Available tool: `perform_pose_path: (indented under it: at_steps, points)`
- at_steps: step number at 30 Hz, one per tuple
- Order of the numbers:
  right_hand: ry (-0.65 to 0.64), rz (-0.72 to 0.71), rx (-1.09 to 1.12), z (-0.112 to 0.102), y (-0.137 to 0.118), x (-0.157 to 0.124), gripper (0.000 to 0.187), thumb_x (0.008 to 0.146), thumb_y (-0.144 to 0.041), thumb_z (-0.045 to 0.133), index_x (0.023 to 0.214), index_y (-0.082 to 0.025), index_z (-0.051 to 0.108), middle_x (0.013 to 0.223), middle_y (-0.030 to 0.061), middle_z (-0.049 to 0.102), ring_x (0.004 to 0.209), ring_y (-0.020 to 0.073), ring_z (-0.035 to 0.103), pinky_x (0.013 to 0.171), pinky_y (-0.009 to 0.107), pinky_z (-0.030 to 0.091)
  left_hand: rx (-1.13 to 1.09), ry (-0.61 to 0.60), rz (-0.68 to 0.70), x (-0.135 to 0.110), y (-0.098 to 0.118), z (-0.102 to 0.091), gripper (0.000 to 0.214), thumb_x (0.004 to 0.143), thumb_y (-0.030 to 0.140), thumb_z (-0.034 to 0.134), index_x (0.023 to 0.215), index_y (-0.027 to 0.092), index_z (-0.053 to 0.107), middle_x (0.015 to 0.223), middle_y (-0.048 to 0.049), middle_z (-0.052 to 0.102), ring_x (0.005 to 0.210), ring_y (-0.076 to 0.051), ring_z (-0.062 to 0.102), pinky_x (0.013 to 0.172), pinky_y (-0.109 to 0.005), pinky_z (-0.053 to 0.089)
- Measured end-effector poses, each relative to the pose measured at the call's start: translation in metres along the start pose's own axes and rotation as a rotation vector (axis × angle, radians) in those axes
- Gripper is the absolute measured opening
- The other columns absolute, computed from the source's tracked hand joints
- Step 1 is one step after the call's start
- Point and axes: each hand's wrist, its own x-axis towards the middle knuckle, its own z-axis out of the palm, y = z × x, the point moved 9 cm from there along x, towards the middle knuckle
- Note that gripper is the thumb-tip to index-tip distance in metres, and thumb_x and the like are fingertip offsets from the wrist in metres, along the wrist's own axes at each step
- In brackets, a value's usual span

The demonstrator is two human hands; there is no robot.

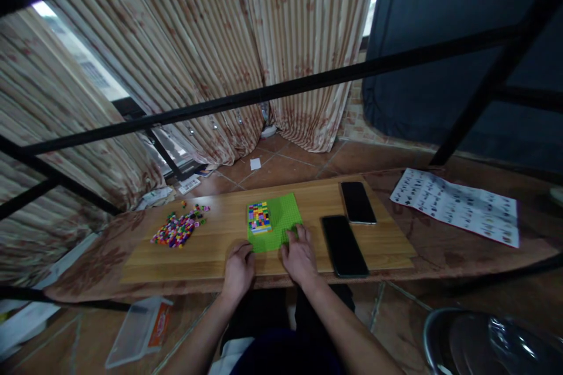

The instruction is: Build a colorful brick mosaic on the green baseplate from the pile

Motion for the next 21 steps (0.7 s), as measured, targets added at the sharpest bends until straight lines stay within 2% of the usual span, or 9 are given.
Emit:
perform_pose_path:
  at_steps: [3,6,9,11,13,15,18,21]
  points:
    - [-0.050,-0.060,0.036,0.003,-0.007,0.000,0.035,0.082,-0.022,0.056,0.116,-0.014,0.061,0.131,0.0167,0.047,0.126,0.0308,0.037,0.103,0.048,0.037,-0.005,-0.013,-0.032,-0.019,-0.006,-0.011,0.021,0.082,0.013,0.052,0.095,0.017,0.068,0.106,-0.0089,0.067,0.103,-0.021,0.062,0.096,-0.039,0.050]
    - [-0.082,-0.100,0.069,0.002,-0.007,-0.001,0.033,0.085,-0.024,0.055,0.117,-0.016,0.061,0.132,0.0141,0.048,0.127,0.0283,0.039,0.104,0.047,0.036,-0.012,-0.008,-0.065,-0.023,-0.012,-0.024,0.022,0.085,0.018,0.050,0.100,0.019,0.066,0.106,-0.0078,0.067,0.101,-0.021,0.063,0.093,-0.038,0.051]
    - [-0.087,-0.097,0.085,-0.002,-0.001,-0.007,0.034,0.087,-0.024,0.052,0.118,-0.015,0.060,0.133,0.0143,0.049,0.126,0.0273,0.042,0.104,0.047,0.037,0.021,0.101,-0.070,-0.003,-0.008,-0.046,0.027,0.090,0.027,0.046,0.110,0.019,0.061,0.114,-0.0096,0.064,0.109,-0.021,0.060,0.097,-0.038,0.048]
    - [-0.080,-0.079,0.083,-0.006,0.003,-0.015,0.033,0.088,-0.024,0.049,0.118,-0.014,0.059,0.133,0.0152,0.049,0.127,0.0279,0.042,0.104,0.048,0.037,0.056,0.113,0.017,0.025,0.009,-0.052,0.035,0.092,0.033,0.044,0.122,0.019,0.054,0.126,-0.0115,0.058,0.120,-0.022,0.054,0.103,-0.039,0.044]
    - [-0.064,-0.062,0.087,-0.011,0.003,-0.027,0.032,0.089,-0.023,0.047,0.118,-0.014,0.059,0.133,0.0153,0.049,0.127,0.0283,0.042,0.104,0.049,0.038,0.111,0.042,0.115,0.057,0.030,-0.046,0.045,0.093,0.039,0.043,0.132,0.016,0.047,0.137,-0.0148,0.049,0.129,-0.025,0.046,0.107,-0.043,0.038]
    - [-0.037,-0.063,0.127,-0.019,0.000,-0.042,0.031,0.090,-0.022,0.045,0.118,-0.015,0.059,0.132,0.0144,0.050,0.127,0.0274,0.042,0.105,0.049,0.038,0.210,-0.058,0.117,0.088,0.041,-0.032,0.053,0.094,0.043,0.038,0.138,0.013,0.040,0.143,-0.0181,0.043,0.135,-0.029,0.038,0.110,-0.049,0.032]
    - [-0.004,-0.095,0.222,-0.035,-0.006,-0.066,0.033,0.092,-0.019,0.042,0.121,-0.018,0.056,0.131,0.0117,0.052,0.127,0.0248,0.044,0.105,0.048,0.040,0.338,-0.184,0.044,0.119,0.041,-0.007,0.060,0.094,0.050,0.033,0.142,0.015,0.035,0.149,-0.0187,0.035,0.139,-0.032,0.029,0.110,-0.056,0.026]
    - [0.010,-0.105,0.257,-0.052,-0.003,-0.089,0.032,0.093,-0.019,0.042,0.121,-0.022,0.057,0.131,0.0088,0.054,0.126,0.0233,0.046,0.103,0.046,0.043,0.401,-0.246,0.016,0.130,0.033,0.013,0.061,0.094,0.054,0.029,0.143,0.017,0.034,0.150,-0.0177,0.034,0.140,-0.033,0.027,0.110,-0.060,0.023]
